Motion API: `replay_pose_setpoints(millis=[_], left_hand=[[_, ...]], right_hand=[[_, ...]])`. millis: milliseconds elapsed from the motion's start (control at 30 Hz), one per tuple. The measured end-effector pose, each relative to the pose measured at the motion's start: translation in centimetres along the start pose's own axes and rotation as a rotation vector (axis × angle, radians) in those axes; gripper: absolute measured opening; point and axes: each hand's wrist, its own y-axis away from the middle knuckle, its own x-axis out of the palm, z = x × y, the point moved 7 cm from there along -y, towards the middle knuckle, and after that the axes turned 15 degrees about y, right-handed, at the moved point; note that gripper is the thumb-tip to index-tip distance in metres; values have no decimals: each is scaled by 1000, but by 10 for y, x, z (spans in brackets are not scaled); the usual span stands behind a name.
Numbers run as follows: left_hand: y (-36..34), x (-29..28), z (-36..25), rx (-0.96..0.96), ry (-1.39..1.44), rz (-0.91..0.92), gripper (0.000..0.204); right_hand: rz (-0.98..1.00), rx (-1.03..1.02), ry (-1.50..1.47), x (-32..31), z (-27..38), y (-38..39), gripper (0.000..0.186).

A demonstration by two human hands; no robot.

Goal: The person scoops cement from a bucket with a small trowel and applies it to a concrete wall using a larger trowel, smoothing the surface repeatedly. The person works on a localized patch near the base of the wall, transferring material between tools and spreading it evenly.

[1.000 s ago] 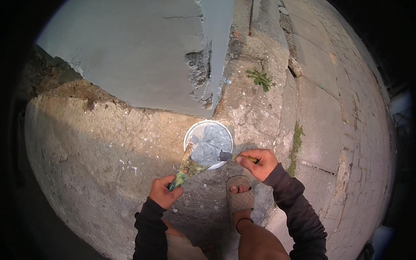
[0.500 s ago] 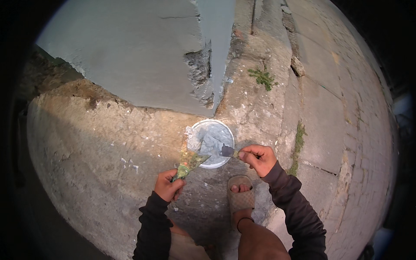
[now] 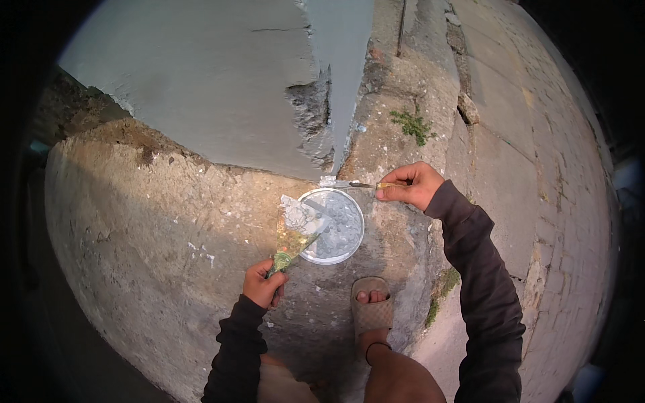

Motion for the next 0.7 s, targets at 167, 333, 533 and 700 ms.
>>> replay_pose_setpoints(millis=[167, 333, 533, 700], left_hand=[[9, -21, -2, -37, -22, -60, 5], [15, -32, -10, -3, 3, -75, 4], [17, -37, -14, 8, -3, -71, 6], [18, -36, -11, -8, 4, -58, 6]], right_hand=[[151, 65, 91, -33, 4, -52, 32], [242, 50, 29, -52, 16, -91, 25], [158, 90, 41, -77, 19, -113, 23], [125, 69, 138, -90, 28, -127, 33]])
